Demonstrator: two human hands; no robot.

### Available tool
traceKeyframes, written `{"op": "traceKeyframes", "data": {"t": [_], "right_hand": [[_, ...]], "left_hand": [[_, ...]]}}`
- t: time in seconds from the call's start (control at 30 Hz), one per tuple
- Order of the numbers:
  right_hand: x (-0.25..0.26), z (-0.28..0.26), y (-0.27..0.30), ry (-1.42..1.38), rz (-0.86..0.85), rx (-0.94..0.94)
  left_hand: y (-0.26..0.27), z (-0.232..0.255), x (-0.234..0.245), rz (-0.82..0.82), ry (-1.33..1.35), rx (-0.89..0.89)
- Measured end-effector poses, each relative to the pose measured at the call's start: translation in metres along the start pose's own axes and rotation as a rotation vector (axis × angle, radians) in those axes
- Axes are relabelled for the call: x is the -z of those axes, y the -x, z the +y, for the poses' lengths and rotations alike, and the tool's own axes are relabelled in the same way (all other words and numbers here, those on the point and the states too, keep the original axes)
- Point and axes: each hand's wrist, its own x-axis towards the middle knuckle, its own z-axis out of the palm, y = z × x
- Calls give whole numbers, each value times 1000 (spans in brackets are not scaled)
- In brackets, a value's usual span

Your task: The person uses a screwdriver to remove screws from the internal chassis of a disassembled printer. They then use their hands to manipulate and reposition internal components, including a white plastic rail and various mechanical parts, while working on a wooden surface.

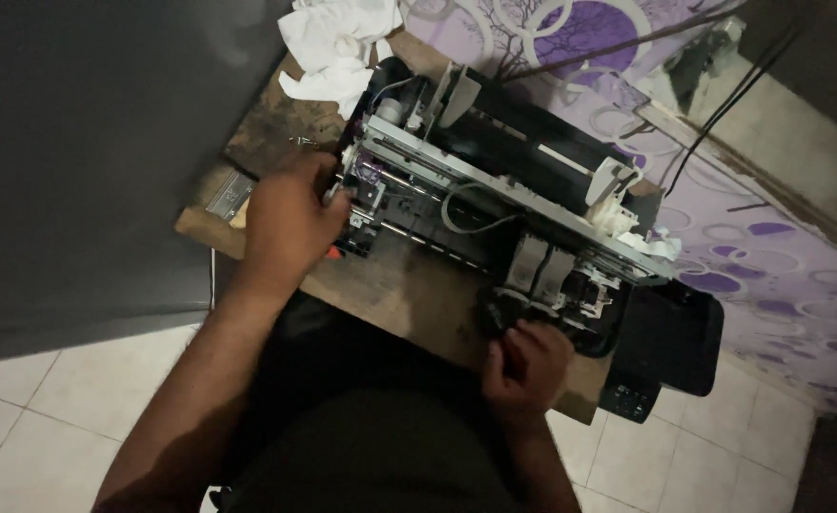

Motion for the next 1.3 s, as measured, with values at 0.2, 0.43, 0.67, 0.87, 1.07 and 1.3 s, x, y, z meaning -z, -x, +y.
{"op": "traceKeyframes", "data": {"t": [0.2, 0.43, 0.67, 0.87, 1.07, 1.3], "right_hand": [[1, 8, 13, 108, -195, -59], [4, 0, 1, 116, -281, -78], [-23, 3, -5, 99, -558, -133], [-36, -1, -12, 60, -512, -12], [-30, 6, -3, -26, -423, 76], [-29, -3, -8, -61, -362, 57]], "left_hand": [[1, 11, 20, -234, -62, 216], [7, -4, 15, -259, 13, 221], [19, -9, 15, -172, 47, 157], [22, 12, 31, -288, -54, 245], [17, 32, 22, -130, -76, -34], [3, 34, -12, -319, -214, -282]]}}
